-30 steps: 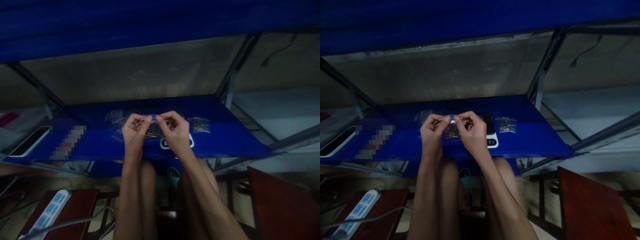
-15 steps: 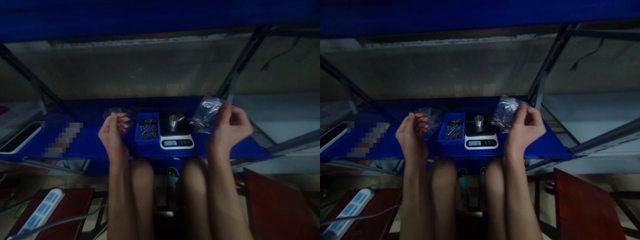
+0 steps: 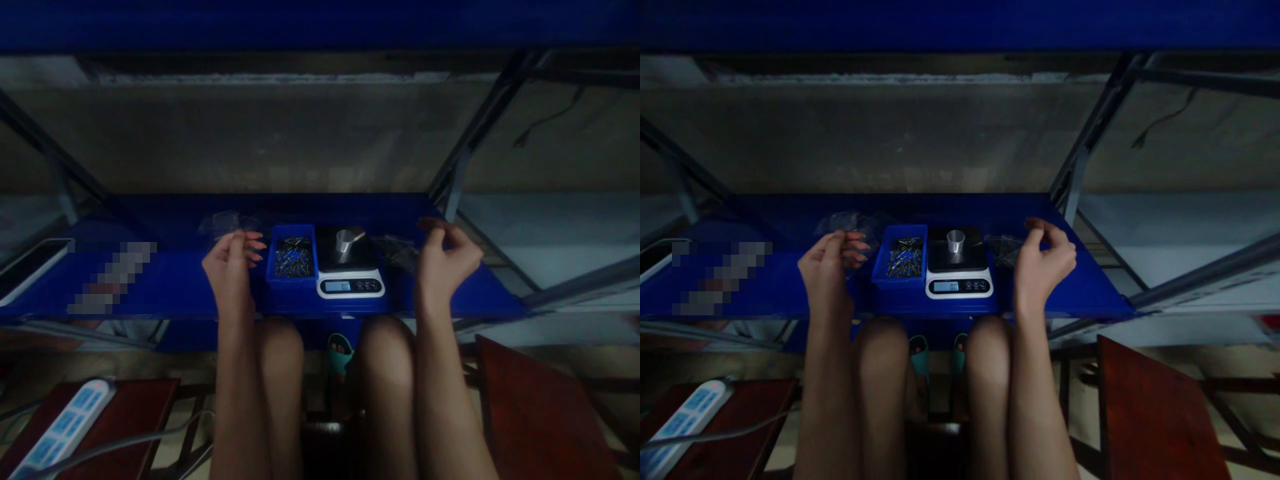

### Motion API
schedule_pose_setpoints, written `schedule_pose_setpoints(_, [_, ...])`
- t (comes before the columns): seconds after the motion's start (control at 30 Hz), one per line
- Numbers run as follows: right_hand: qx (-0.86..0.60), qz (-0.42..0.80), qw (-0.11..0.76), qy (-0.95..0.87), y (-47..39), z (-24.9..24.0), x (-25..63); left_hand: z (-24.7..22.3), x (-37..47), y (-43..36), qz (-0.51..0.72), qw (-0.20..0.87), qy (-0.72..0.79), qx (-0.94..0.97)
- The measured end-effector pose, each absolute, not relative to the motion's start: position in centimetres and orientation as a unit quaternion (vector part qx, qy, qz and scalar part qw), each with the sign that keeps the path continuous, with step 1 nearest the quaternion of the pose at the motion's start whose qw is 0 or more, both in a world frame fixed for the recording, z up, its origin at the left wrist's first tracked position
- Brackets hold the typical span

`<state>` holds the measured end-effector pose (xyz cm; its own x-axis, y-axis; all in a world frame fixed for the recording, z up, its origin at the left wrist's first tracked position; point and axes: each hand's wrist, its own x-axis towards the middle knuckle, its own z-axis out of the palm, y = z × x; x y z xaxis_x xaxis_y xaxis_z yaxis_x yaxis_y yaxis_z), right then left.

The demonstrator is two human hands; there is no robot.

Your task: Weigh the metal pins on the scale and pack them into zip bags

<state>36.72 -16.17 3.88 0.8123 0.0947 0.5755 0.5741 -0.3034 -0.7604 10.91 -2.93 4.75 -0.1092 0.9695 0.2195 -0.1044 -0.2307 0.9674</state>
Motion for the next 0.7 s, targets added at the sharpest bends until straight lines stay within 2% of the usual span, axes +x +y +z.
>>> schedule_pose_setpoints(0.13, [-0.706,-0.199,0.623,-0.271,-14.9,4.7,34.8,4.5,10.7,-2.7,0.612,0.393,0.447,0.521])
schedule_pose_setpoints(0.23, [-0.683,-0.122,0.599,-0.4,-12.6,6.2,31.4,4.3,10.8,-2.7,0.608,0.361,0.446,0.548])
schedule_pose_setpoints(0.3, [-0.667,-0.05,0.49,-0.56,-10.6,7.1,28.8,4.1,10.8,-2.7,0.6,0.348,0.453,0.561])
schedule_pose_setpoints(0.37, [-0.648,0.016,0.318,-0.692,-8.6,7.8,26.6,4.0,10.6,-2.6,0.581,0.319,0.475,0.579])
schedule_pose_setpoints(0.43, [-0.655,0.045,0.175,-0.734,-7.0,8.0,25.1,3.8,10.1,-2.5,0.531,0.26,0.525,0.613])
schedule_pose_setpoints(0.5, [-0.674,0.061,0.076,-0.732,-5.9,8.1,24.3,3.5,9.3,-2.3,0.447,0.17,0.586,0.654])
schedule_pose_setpoints(0.6, [-0.687,0.077,0.017,-0.723,-5.3,8.1,24.4,2.8,8.2,-1.9,0.314,0.072,0.641,0.696])
schedule_pose_setpoints(0.7, [-0.678,0.072,0.04,-0.731,-5.6,7.8,25.1,2.1,7.5,-1.6,0.227,0.054,0.652,0.722])
